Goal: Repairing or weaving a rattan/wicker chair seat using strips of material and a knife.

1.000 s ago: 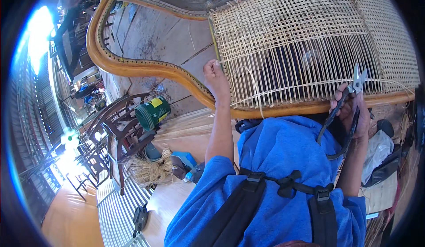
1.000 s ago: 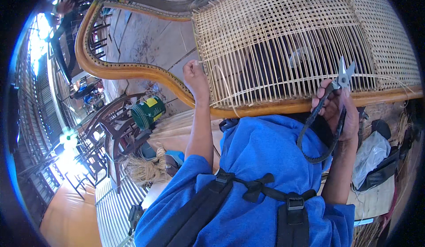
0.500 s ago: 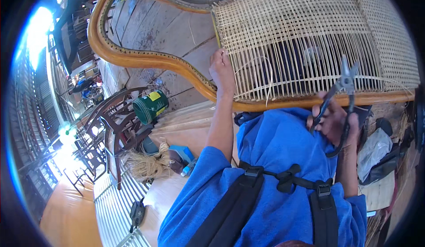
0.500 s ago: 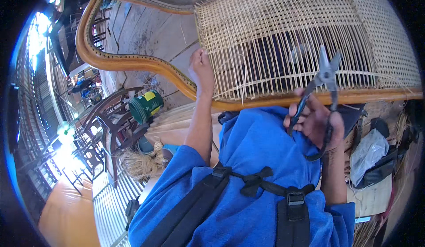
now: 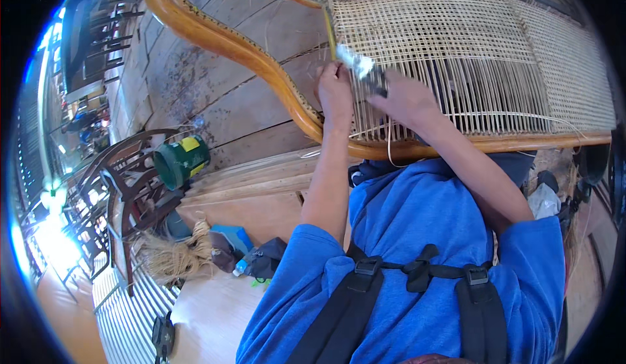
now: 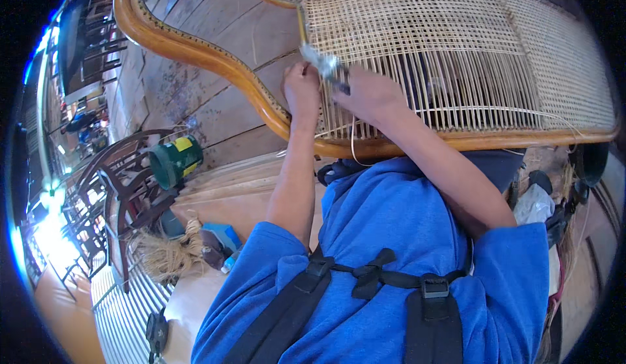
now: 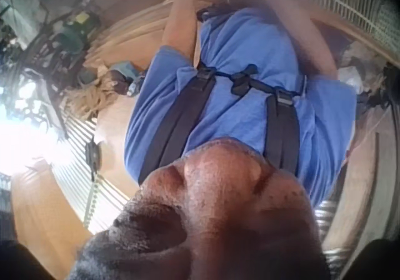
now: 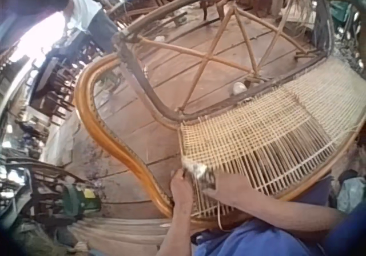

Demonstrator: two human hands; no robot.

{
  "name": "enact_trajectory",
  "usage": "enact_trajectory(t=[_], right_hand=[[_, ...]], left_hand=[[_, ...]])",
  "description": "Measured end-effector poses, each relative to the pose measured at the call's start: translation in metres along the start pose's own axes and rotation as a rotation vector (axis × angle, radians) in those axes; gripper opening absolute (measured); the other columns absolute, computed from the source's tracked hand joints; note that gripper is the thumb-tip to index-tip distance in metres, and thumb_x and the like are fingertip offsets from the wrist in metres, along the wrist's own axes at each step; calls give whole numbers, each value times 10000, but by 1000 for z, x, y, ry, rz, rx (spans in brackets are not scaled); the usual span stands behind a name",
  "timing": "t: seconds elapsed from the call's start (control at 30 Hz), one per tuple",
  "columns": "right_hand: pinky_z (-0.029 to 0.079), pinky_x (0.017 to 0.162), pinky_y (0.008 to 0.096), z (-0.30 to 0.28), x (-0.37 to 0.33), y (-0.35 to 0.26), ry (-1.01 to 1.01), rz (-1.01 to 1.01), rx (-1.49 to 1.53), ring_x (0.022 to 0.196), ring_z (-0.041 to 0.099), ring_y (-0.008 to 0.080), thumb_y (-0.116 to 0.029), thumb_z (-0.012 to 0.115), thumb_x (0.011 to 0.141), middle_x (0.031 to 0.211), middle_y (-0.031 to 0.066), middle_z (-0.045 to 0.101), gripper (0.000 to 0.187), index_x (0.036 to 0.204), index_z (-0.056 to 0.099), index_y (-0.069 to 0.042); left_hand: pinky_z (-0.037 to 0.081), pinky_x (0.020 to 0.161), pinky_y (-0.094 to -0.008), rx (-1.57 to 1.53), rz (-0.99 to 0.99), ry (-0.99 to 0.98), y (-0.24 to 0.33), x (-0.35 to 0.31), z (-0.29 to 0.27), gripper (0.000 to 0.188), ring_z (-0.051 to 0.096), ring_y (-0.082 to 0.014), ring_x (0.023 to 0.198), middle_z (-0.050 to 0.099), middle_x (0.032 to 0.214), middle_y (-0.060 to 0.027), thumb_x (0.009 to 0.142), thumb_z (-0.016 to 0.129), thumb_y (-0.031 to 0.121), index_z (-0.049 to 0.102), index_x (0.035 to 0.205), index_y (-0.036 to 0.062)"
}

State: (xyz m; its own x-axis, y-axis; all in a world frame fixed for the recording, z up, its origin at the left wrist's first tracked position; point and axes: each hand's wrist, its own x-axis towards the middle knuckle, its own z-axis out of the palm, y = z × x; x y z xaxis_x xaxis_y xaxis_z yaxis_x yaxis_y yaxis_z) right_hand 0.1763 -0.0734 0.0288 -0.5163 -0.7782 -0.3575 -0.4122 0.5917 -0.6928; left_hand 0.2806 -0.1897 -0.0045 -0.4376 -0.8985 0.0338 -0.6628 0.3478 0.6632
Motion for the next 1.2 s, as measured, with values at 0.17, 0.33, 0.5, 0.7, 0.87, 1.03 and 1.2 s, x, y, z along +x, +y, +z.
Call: enact_trajectory(t=[0.17, 0.33, 0.5, 0.7, 0.87, 1.03, 1.2], right_hand=[[505, 727, 451, -21, -15, -28, 27, 35, 72, 798, 637, 375, -366, 636, 773, 839, 225, 638, 455, 951, 520, 37], [509, 708, 445, 7, 2, -12, -133, 67, -146, 791, 636, 383, -414, 637, 781, 849, 240, 636, 492, 970, 521, 26], [503, 750, 444, -16, -13, -33, 76, 123, -39, 830, 636, 371, -387, 624, 787, 861, 245, 636, 468, 997, 533, 21], [501, 776, 390, -89, -42, 11, 108, 187, 84, 854, 643, 333, -466, 637, 777, 894, 231, 640, 619, 1079, 534, 65], [351, 991, 350, -131, -184, 151, 537, 308, 401, 1169, 465, 255, -219, 555, 880, 1269, 218, 469, 541, 1312, 382, 57], [293, 1045, 383, -33, -349, 265, 374, 474, 42, 1247, 397, 337, -373, 545, 892, 1344, 222, 429, 619, 1313, 391, 55], [343, 1012, 426, -88, -302, 363, 701, 810, 910, 1231, 435, 318, -484, 412, 933, 1388, 169, 393, 640, 1371, 349, -21]], left_hand=[[459, 766, -396, 15, 57, 48, -10, 2, -5, 204, 595, -345, 824, 602, 887, -198, 816, 581, 137, 664, 943, 0], [459, 745, -377, -34, -48, 3, -13, -3, 0, 204, 601, -315, 804, 604, 873, -181, 804, 582, 134, 665, 939, 6], [465, 734, -375, 1, 93, 52, -17, 0, 5, 193, 602, -314, 804, 605, 868, -180, 796, 598, 125, 663, 932, 4], [471, 745, -351, -179, 21, -56, 11, -12, -7, 232, 608, -260, 802, 618, 843, -149, 837, 579, 135, 629, 1021, 4], [389, 446, -218, -604, -256, -179, 44, -75, -75, 298, 474, -74, 514, 534, 715, -25, 941, 486, 258, 603, 1075, 18], [425, 498, -226, -816, -511, 107, 24, -72, -109, 311, 482, -69, 546, 531, 700, 16, 969, 455, 270, 557, 1159, 46], [489, 743, -429, 116, -117, 374, -27, -58, -89, 438, 603, -358, 823, 591, 890, -208, 840, 622, 289, 497, 1161, 18]])
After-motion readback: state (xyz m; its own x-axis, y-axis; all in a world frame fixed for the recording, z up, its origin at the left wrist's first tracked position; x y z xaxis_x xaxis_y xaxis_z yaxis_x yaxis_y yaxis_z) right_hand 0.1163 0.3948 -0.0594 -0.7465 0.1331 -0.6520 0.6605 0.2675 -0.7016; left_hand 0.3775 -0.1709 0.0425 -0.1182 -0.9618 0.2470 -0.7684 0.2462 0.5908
